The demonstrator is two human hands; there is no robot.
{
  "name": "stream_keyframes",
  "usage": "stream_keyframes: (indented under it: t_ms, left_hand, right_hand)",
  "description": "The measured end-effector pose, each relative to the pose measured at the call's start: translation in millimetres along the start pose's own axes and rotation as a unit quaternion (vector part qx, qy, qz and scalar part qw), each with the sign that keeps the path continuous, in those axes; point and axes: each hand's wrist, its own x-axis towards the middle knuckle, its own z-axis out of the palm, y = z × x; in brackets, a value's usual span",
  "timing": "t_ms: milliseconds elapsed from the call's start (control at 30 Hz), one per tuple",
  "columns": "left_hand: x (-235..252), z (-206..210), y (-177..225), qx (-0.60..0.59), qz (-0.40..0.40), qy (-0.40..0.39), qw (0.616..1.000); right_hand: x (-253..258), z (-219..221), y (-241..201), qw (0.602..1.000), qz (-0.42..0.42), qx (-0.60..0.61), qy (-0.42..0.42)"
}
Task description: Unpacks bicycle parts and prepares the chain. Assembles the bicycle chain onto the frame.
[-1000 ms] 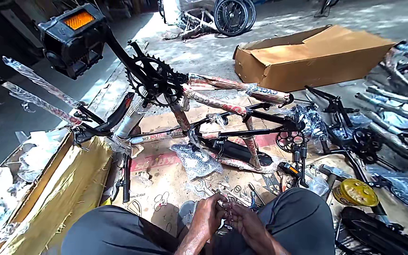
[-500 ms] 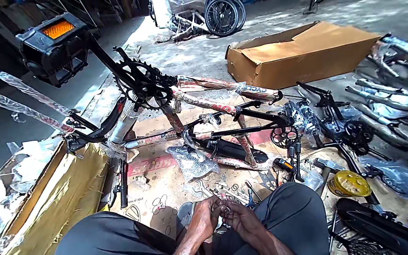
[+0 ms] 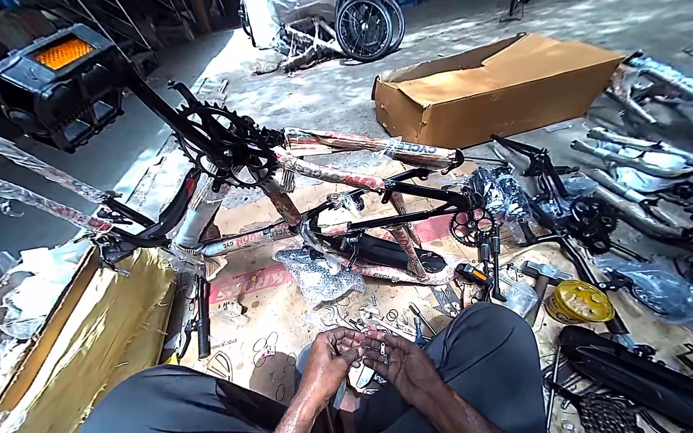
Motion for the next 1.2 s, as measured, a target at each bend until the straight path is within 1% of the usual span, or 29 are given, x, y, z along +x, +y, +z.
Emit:
stream_keyframes:
  t_ms: [67,100,167,233,300,367,433,467,533,600,633,700,733,800,833,900,967,1033,1133,1200]
  left_hand:
    - [0.6,-3.7,-3.2,0.041,-0.003,0.025,0.999]
    - [0.2,-8.6,-5.0,0.088,0.006,0.047,0.995]
    - [-1.6,-18.3,-7.3,0.213,0.042,0.091,0.972]
    - [-5.5,-25.3,-6.5,0.279,0.085,0.093,0.952]
    - [-7.2,-26.9,-7.9,0.279,0.111,0.089,0.950]
    - [-7.8,-23.8,-6.9,0.262,0.102,0.059,0.958]
    - [-5.7,-17.8,-5.2,0.247,0.085,0.023,0.965]
    - [-4.9,-13.7,-5.1,0.240,0.079,0.012,0.968]
    - [-2.2,-6.3,-5.2,0.232,0.084,0.001,0.969]
    - [-0.6,-0.9,-1.9,0.230,0.088,-0.012,0.969]
    - [-0.2,1.7,0.4,0.229,0.087,-0.018,0.969]
    - [-0.6,4.0,3.4,0.225,0.086,-0.030,0.970]
    - [-1.3,4.2,3.9,0.226,0.086,-0.032,0.970]
    - [-2.7,2.8,2.7,0.232,0.087,-0.031,0.968]
    - [-3.2,2.2,2.2,0.232,0.086,-0.029,0.968]
    - [-5.1,1.2,0.5,0.234,0.080,-0.020,0.969]
    - [-5.4,1.8,-2.0,0.240,0.069,-0.021,0.968]
    - [-4.1,3.7,-5.5,0.246,0.065,-0.029,0.967]
    - [-4.3,8.4,-6.7,0.255,0.062,-0.038,0.964]
    - [-5.3,10.8,-6.8,0.255,0.060,-0.037,0.964]
  right_hand:
    - [-3.5,-0.1,0.2,1.000,-0.007,-0.012,-0.006]
    - [-4.9,0.1,0.5,0.999,-0.013,-0.033,-0.015]
    - [-12.9,1.3,-5.1,0.995,-0.035,-0.089,-0.021]
    - [-30.5,1.5,-18.8,0.991,-0.066,-0.116,-0.022]
    - [-57.7,-4.3,-39.1,0.987,-0.108,-0.116,-0.031]
    - [-89.0,-18.6,-62.7,0.980,-0.163,-0.115,-0.027]
    - [-116.8,-43.5,-85.6,0.968,-0.224,-0.109,-0.008]
    - [-128.5,-58.4,-95.8,0.962,-0.256,-0.098,0.010]
    - [-147.5,-92.3,-114.8,0.942,-0.314,-0.092,0.077]
    - [-159.1,-134.5,-131.1,0.919,-0.340,-0.089,0.176]
    - [-161.2,-163.1,-136.9,0.906,-0.339,-0.094,0.237]
    - [-162.5,-232.2,-138.6,0.875,-0.306,-0.140,0.348]
    - [-163.5,-268.5,-133.4,0.854,-0.283,-0.185,0.394]
    - [-169.2,-331.4,-117.0,0.788,-0.238,-0.305,0.480]
    - [-173.6,-354.1,-110.7,0.757,-0.208,-0.354,0.508]
    - [-178.5,-383.5,-96.5,0.701,-0.161,-0.419,0.554]
    - [-178.7,-393.9,-87.0,0.628,-0.113,-0.492,0.593]
    - [-175.1,-387.3,-86.4,0.563,-0.051,-0.553,0.612]
    - [-162.4,-376.6,-89.3,0.509,0.020,-0.612,0.605]
    - [-155.8,-373.5,-92.3,0.492,0.025,-0.629,0.601]
